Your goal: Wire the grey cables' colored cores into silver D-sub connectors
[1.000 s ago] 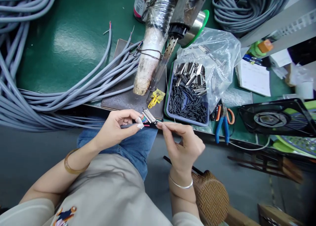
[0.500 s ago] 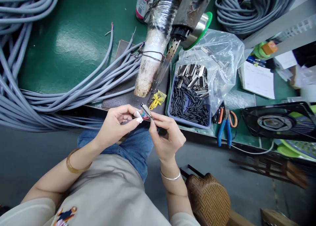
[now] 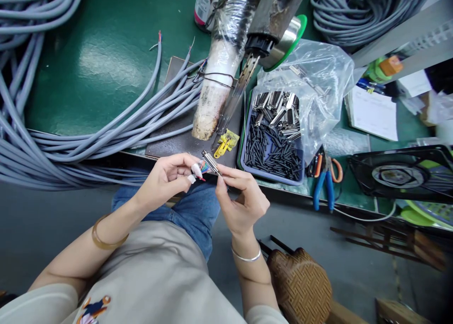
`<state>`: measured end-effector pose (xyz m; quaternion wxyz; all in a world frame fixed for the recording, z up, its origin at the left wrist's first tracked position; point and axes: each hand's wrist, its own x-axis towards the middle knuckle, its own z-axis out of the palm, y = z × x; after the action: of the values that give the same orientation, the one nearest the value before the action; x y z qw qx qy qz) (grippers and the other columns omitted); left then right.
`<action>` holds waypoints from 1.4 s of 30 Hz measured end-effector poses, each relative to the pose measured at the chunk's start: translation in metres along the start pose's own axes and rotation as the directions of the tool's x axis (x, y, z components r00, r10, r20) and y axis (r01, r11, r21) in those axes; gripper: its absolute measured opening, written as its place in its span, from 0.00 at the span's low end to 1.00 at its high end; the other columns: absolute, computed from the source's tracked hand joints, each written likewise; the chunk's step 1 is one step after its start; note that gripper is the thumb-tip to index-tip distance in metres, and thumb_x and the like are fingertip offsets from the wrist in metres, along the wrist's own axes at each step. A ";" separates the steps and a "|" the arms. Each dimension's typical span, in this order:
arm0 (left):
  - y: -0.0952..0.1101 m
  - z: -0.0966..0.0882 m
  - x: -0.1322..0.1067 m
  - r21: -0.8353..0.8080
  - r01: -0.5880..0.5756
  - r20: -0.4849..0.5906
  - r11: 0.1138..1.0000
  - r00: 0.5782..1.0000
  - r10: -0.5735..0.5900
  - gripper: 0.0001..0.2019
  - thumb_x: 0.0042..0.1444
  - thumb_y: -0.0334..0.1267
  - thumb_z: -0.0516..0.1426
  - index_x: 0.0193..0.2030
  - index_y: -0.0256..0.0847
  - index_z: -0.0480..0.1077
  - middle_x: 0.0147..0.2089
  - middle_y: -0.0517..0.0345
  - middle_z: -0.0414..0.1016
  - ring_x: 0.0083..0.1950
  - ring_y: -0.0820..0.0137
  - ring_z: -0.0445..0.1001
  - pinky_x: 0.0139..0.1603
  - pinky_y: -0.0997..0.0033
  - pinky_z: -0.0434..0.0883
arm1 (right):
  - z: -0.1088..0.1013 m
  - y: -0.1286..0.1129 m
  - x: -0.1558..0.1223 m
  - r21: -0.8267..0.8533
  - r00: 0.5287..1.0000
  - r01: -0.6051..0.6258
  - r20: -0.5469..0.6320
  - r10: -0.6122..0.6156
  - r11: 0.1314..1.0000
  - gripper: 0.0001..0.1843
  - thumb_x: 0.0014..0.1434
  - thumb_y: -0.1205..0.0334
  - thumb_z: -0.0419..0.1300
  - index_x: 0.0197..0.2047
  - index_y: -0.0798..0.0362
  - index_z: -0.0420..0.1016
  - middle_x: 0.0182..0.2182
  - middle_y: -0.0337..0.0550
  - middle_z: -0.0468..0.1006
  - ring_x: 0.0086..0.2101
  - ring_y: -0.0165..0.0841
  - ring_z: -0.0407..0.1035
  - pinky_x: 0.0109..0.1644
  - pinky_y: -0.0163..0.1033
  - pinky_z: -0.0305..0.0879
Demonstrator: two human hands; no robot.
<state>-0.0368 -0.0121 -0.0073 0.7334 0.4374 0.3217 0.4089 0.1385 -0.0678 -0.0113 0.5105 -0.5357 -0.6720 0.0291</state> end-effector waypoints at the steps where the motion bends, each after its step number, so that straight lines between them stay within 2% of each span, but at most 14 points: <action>1: 0.000 0.000 0.000 -0.019 0.008 0.008 1.000 1.000 -0.008 0.04 0.46 0.27 0.63 0.31 0.36 0.78 0.39 0.53 0.80 0.24 0.81 0.68 0.23 0.80 0.66 | 0.000 0.000 0.000 0.002 1.000 0.003 0.000 -0.003 1.000 0.12 0.57 0.76 0.66 0.38 0.49 0.73 0.41 0.45 0.87 0.38 0.31 0.82 0.40 0.35 0.79; 6: -0.003 -0.003 0.000 -0.092 0.054 0.039 0.994 0.998 -0.050 0.04 0.46 0.29 0.64 0.32 0.35 0.77 0.33 0.57 0.77 0.22 0.81 0.66 0.21 0.79 0.63 | -0.001 -0.002 -0.001 -0.021 1.000 0.020 -0.004 -0.020 1.000 0.12 0.57 0.76 0.66 0.38 0.50 0.73 0.40 0.44 0.87 0.37 0.33 0.83 0.38 0.35 0.80; 11: -0.004 -0.005 0.001 -0.164 0.129 0.053 0.978 0.991 -0.122 0.05 0.47 0.33 0.65 0.28 0.34 0.75 0.36 0.54 0.78 0.20 0.80 0.67 0.20 0.77 0.58 | -0.003 -0.005 -0.002 -0.033 0.998 0.062 0.010 -0.062 0.998 0.13 0.57 0.77 0.67 0.39 0.50 0.73 0.40 0.44 0.87 0.37 0.32 0.83 0.38 0.35 0.81; 15: -0.004 -0.006 0.000 -0.190 0.150 0.054 0.970 0.988 -0.142 0.03 0.44 0.31 0.65 0.26 0.34 0.75 0.34 0.56 0.77 0.19 0.80 0.67 0.20 0.77 0.58 | -0.005 -0.007 -0.006 -0.020 0.997 0.079 0.021 -0.079 0.997 0.14 0.56 0.78 0.67 0.39 0.51 0.73 0.41 0.45 0.87 0.38 0.32 0.83 0.40 0.34 0.81; 19: -0.003 -0.007 0.000 -0.192 0.154 0.068 0.969 0.987 -0.143 0.05 0.45 0.32 0.66 0.26 0.34 0.75 0.32 0.57 0.76 0.20 0.80 0.66 0.21 0.77 0.58 | -0.005 -0.007 -0.007 -0.040 0.997 0.080 0.022 -0.079 0.996 0.14 0.57 0.77 0.67 0.40 0.50 0.73 0.41 0.43 0.87 0.36 0.32 0.83 0.37 0.34 0.81; 23: -0.003 -0.007 0.000 -0.174 0.154 0.068 0.973 0.987 -0.144 0.10 0.47 0.39 0.69 0.30 0.34 0.75 0.35 0.56 0.77 0.22 0.80 0.68 0.22 0.77 0.60 | -0.004 -0.005 -0.006 -0.044 0.999 0.049 0.020 -0.048 0.998 0.12 0.58 0.76 0.67 0.40 0.49 0.74 0.41 0.43 0.87 0.38 0.32 0.83 0.40 0.36 0.81; 28: -0.003 -0.003 -0.001 -0.111 0.175 0.011 0.978 0.985 -0.175 0.12 0.49 0.39 0.70 0.32 0.36 0.72 0.28 0.61 0.74 0.21 0.81 0.65 0.22 0.80 0.61 | -0.003 -0.003 -0.007 0.009 0.999 -0.027 0.047 0.027 1.000 0.11 0.58 0.76 0.66 0.40 0.50 0.74 0.41 0.43 0.87 0.39 0.32 0.82 0.42 0.36 0.80; 36: -0.004 -0.001 -0.002 -0.095 0.159 -0.031 0.983 0.986 -0.163 0.11 0.49 0.38 0.70 0.34 0.36 0.73 0.27 0.61 0.74 0.20 0.81 0.64 0.22 0.80 0.59 | -0.002 -0.002 -0.007 0.042 0.996 -0.074 0.058 0.072 0.996 0.11 0.60 0.75 0.65 0.40 0.49 0.75 0.40 0.43 0.86 0.40 0.34 0.82 0.44 0.40 0.81; 42: -0.004 -0.001 -0.002 -0.061 0.155 -0.040 0.986 0.987 -0.158 0.08 0.49 0.35 0.68 0.33 0.36 0.76 0.26 0.61 0.73 0.20 0.82 0.63 0.22 0.80 0.59 | -0.003 -0.001 -0.008 0.035 0.995 -0.081 0.058 0.079 0.996 0.11 0.59 0.75 0.65 0.40 0.49 0.75 0.41 0.43 0.86 0.40 0.33 0.82 0.43 0.39 0.80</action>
<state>-0.0375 -0.0145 -0.0109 0.7681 0.3803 0.3596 0.3689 0.1389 -0.0756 -0.0143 0.4995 -0.5514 -0.6637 0.0771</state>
